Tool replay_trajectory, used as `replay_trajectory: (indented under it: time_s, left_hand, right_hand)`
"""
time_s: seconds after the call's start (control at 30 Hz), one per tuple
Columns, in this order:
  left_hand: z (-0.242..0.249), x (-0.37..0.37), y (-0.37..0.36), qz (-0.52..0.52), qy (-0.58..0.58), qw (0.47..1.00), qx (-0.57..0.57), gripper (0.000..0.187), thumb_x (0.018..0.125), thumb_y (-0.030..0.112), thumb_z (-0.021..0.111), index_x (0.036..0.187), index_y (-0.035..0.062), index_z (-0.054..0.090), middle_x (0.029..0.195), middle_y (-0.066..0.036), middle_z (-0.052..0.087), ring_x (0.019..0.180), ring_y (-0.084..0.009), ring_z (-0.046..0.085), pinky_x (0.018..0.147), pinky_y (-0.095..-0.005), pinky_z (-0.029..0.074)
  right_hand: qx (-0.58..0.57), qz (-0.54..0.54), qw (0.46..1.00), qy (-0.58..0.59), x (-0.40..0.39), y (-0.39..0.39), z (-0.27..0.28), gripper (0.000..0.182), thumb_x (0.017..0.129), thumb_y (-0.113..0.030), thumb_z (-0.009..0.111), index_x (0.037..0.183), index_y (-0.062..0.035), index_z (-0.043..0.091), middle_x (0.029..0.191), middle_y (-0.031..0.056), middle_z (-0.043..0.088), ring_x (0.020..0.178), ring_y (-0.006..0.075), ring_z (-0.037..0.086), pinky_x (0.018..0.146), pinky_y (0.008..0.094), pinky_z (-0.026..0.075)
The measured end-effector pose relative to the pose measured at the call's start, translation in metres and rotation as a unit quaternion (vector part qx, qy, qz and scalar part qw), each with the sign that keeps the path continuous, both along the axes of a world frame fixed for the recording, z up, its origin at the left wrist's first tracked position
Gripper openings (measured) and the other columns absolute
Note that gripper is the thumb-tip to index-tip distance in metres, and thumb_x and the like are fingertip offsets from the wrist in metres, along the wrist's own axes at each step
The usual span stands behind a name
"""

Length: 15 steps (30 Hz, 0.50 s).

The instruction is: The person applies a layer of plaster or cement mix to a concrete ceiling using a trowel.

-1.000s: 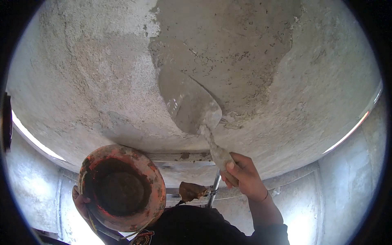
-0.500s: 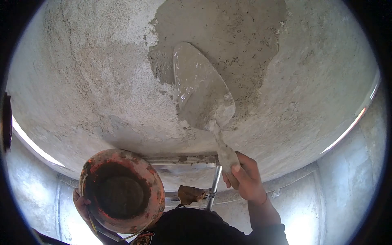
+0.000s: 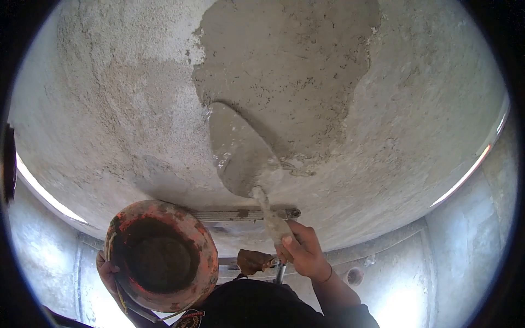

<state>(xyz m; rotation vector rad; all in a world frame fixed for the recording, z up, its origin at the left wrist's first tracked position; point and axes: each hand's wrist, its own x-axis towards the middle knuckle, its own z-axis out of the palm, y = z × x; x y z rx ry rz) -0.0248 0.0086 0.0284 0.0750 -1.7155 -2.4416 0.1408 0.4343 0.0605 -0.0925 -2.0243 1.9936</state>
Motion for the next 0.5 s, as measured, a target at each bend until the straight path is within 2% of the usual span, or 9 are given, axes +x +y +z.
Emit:
replay_trajectory:
  time_s: [0.1,0.17,0.33,0.4,0.5]
  left_hand:
    - [-0.001,0.001,-0.003,0.002,-0.002,1.000,-0.009,0.024,0.047,-0.002,0.044,0.070,0.0071,0.039,0.069,-0.006,0.055,0.060,-0.0161,0.047,0.063,-0.0232,0.043]
    - [-0.008,-0.002,-0.008,-0.026,0.016,0.999,0.029,0.024,0.048,-0.003,0.043,0.069,0.0074,0.039,0.069,-0.006,0.055,0.060,-0.0164,0.047,0.063,-0.0232,0.043]
    - [-0.008,-0.003,-0.005,-0.021,0.023,0.999,0.023,0.024,0.048,-0.005,0.043,0.068,0.0079,0.039,0.070,-0.006,0.055,0.062,-0.0158,0.048,0.064,-0.0233,0.043]
    - [-0.007,-0.001,-0.003,-0.021,0.024,0.999,0.022,0.024,0.048,-0.005,0.043,0.068,0.0081,0.038,0.070,-0.006,0.055,0.062,-0.0155,0.048,0.065,-0.0232,0.043]
    - [-0.007,-0.001,-0.002,-0.008,0.018,0.999,0.032,0.024,0.048,-0.005,0.043,0.068,0.0081,0.038,0.070,-0.006,0.055,0.063,-0.0153,0.048,0.065,-0.0228,0.043]
  right_hand:
    - [0.012,-0.021,0.998,0.064,-0.002,0.009,0.009,0.062,0.097,-0.055,0.044,0.103,0.0060,0.054,0.064,0.0093,0.054,0.047,0.0128,0.049,0.043,0.0259,0.038]
    - [-0.033,0.007,0.995,0.093,-0.011,0.018,0.023,0.059,0.098,-0.049,0.048,0.113,0.0077,0.054,0.066,0.0060,0.053,0.051,0.0104,0.048,0.045,0.0255,0.039]
    - [-0.058,0.023,0.995,0.077,-0.037,0.010,0.034,0.057,0.099,-0.050,0.047,0.109,0.0064,0.054,0.064,0.0049,0.051,0.052,0.0101,0.047,0.047,0.0253,0.040]
    - [0.021,0.027,0.999,0.038,-0.047,0.006,0.024,0.058,0.097,-0.052,0.047,0.105,0.0055,0.054,0.064,0.0071,0.054,0.047,0.0114,0.048,0.044,0.0248,0.039]
    - [0.010,0.073,0.997,0.020,-0.046,-0.001,0.012,0.055,0.098,-0.049,0.049,0.105,0.0060,0.055,0.066,0.0063,0.054,0.048,0.0109,0.048,0.045,0.0247,0.039]
